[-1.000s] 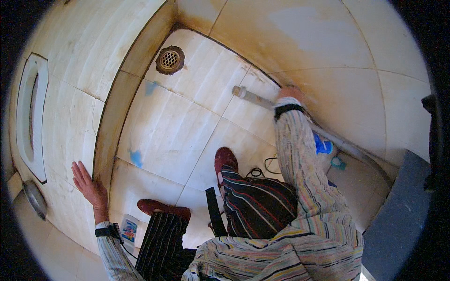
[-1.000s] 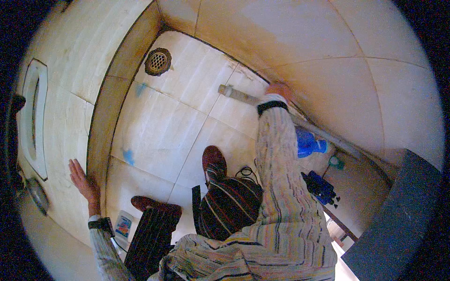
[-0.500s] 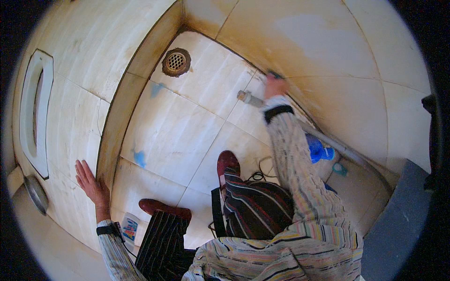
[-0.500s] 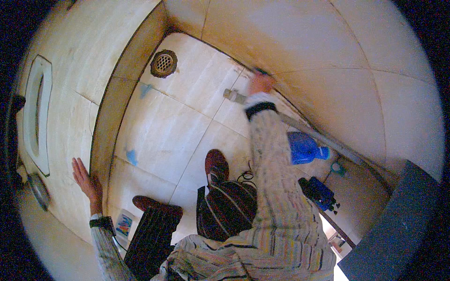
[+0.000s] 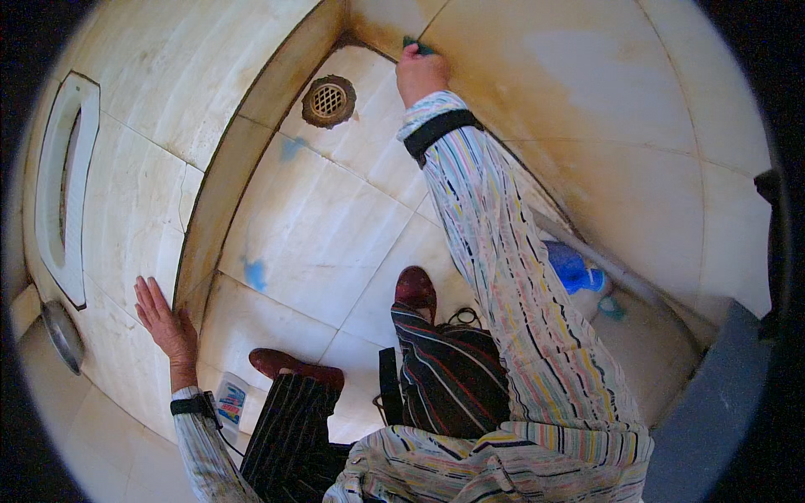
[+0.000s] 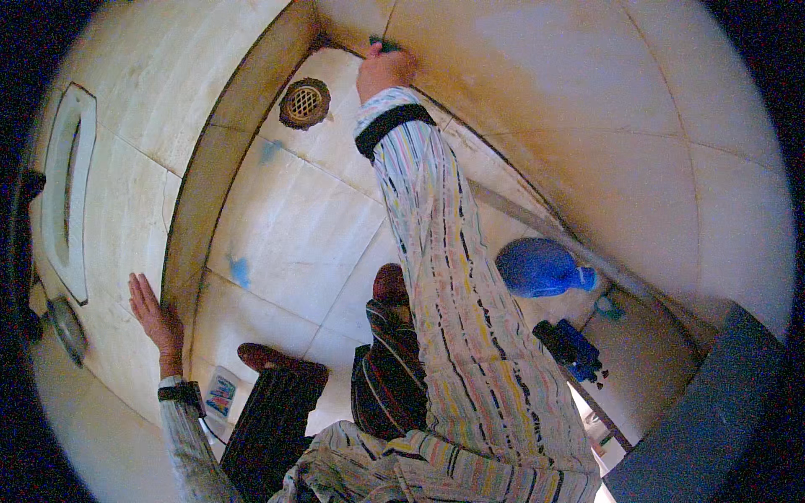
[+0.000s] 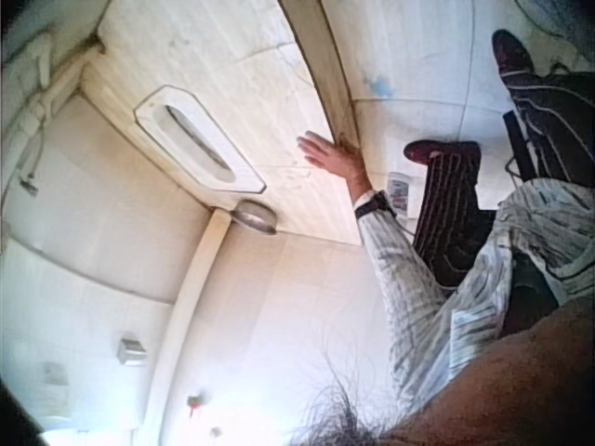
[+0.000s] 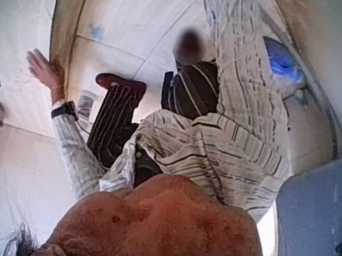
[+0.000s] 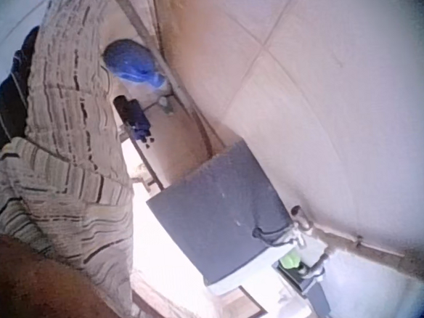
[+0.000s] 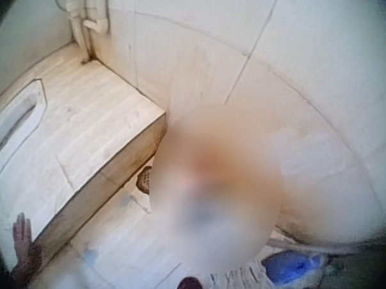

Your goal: The person scrubs the tiled floor and a squat toilet with a sponge. They then fill a metal bowl with water from a sink and use it to rinse the toilet while continuing to scrub the surface.

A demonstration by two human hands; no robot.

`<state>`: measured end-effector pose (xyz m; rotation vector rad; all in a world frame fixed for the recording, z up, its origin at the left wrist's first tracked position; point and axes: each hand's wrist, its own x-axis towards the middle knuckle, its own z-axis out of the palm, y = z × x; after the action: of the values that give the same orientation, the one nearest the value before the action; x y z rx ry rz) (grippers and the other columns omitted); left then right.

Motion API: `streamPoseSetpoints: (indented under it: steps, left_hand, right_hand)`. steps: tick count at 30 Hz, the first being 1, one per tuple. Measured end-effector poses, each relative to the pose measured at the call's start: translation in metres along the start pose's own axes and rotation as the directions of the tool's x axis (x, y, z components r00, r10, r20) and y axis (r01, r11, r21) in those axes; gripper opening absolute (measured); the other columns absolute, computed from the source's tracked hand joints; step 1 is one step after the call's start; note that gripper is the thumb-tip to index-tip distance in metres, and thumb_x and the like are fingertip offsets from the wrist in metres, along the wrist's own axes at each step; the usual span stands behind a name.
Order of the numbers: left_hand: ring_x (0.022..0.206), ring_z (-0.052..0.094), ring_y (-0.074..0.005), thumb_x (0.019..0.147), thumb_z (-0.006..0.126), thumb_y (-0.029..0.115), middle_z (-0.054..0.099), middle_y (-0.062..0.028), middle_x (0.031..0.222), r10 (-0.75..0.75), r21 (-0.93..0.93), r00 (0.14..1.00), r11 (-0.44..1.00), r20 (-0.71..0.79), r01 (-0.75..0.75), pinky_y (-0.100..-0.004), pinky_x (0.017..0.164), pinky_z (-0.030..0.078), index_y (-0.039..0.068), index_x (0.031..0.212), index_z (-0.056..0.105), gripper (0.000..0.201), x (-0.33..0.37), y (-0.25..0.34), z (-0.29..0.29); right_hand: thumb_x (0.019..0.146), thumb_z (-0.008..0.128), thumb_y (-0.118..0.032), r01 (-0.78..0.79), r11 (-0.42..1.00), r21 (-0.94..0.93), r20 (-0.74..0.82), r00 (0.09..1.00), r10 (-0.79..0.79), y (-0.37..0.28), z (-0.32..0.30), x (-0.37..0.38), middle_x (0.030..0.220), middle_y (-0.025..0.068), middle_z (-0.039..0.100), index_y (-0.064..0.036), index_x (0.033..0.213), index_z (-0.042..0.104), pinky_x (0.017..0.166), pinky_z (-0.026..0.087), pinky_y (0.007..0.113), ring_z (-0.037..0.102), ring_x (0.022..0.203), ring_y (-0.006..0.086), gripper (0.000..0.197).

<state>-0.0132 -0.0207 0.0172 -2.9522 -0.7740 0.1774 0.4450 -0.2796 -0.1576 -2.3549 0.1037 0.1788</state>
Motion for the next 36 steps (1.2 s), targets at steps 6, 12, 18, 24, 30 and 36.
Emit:
streamPoseSetpoints:
  steps: [6, 12, 18, 24, 30, 36]
  left_hand:
    - [0.136, 0.017, -0.0316, 0.071, 0.057, 0.006, 0.018, -0.0153, 0.147, 0.026, -0.044, 0.999, 0.999, -0.037, -0.028, -0.0481, 0.109, 0.014, 0.006, 0.141, 0.021, 0.079, 0.001, 0.0, -0.001]
    - [0.136, 0.017, -0.0317, 0.071, 0.056, 0.005, 0.018, -0.0153, 0.148, 0.017, -0.043, 0.999, 0.999, -0.032, -0.018, -0.0479, 0.109, 0.013, 0.006, 0.141, 0.02, 0.079, 0.0, -0.002, 0.003]
    - [0.137, 0.016, -0.0306, 0.069, 0.057, 0.001, 0.017, -0.0143, 0.148, 0.001, -0.008, 1.0, 1.0, -0.001, -0.001, -0.0475, 0.109, 0.013, 0.007, 0.141, 0.019, 0.082, 0.0, -0.003, 0.002]
    - [0.137, 0.016, -0.0301, 0.071, 0.057, 0.002, 0.018, -0.0136, 0.148, -0.001, -0.022, 1.0, 1.0, -0.019, 0.0, -0.0474, 0.109, 0.013, 0.007, 0.141, 0.02, 0.08, 0.001, -0.001, 0.003]
    - [0.137, 0.017, -0.0302, 0.072, 0.056, 0.004, 0.018, -0.0142, 0.148, 0.022, 0.002, 0.999, 1.0, -0.03, -0.022, -0.0482, 0.109, 0.013, 0.007, 0.141, 0.022, 0.077, 0.001, -0.005, 0.005]
    - [0.137, 0.017, -0.0303, 0.074, 0.052, 0.005, 0.018, -0.0147, 0.148, 0.018, 0.02, 1.0, 1.0, -0.021, -0.017, -0.0478, 0.109, 0.013, 0.006, 0.141, 0.022, 0.074, 0.002, -0.007, 0.006]
  right_hand:
    - [0.086, 0.04, -0.04, -0.148, 0.936, -0.32, 0.095, 0.978, 0.188, 0.102, -0.093, -0.024, 0.1, 0.0251, 0.061, 0.0014, 0.099, 0.061, 0.079, 0.046, 0.048, 0.057, 0.088, 0.0463, 0.048]
    - [0.09, 0.037, -0.024, -0.124, 0.515, -0.848, -0.037, 0.984, 0.175, 0.197, -0.192, -0.045, 0.077, 0.0268, 0.062, 0.0038, 0.081, 0.062, 0.071, 0.049, 0.049, 0.063, 0.084, 0.0346, 0.039]
    - [0.088, 0.039, -0.018, 0.306, 0.643, -0.702, 0.163, 0.948, -0.273, 0.104, -0.123, -0.028, 0.076, 0.0214, 0.06, 0.0003, 0.078, 0.06, 0.06, 0.047, 0.043, 0.06, 0.073, 0.0288, 0.03]
    - [0.085, 0.044, -0.017, -0.414, -0.444, 0.794, 0.534, 0.825, 0.186, -0.002, -0.142, 0.011, 0.072, 0.0083, 0.053, 0.0004, 0.085, 0.057, 0.05, 0.039, 0.032, 0.048, 0.062, 0.0204, 0.022]
    - [0.085, 0.046, -0.024, -0.053, 0.662, 0.747, -0.131, 0.965, 0.225, 0.029, -0.073, -0.002, 0.068, 0.0099, 0.053, -0.0047, 0.092, 0.057, 0.052, 0.046, 0.04, 0.049, 0.054, 0.0263, 0.023]
    - [0.085, 0.045, -0.041, -0.116, 0.841, -0.529, -0.18, 0.983, 0.022, 0.052, -0.043, 0.0, 0.078, 0.0268, 0.062, 0.0021, 0.075, 0.065, 0.066, 0.05, 0.047, 0.061, 0.077, 0.0409, 0.048]
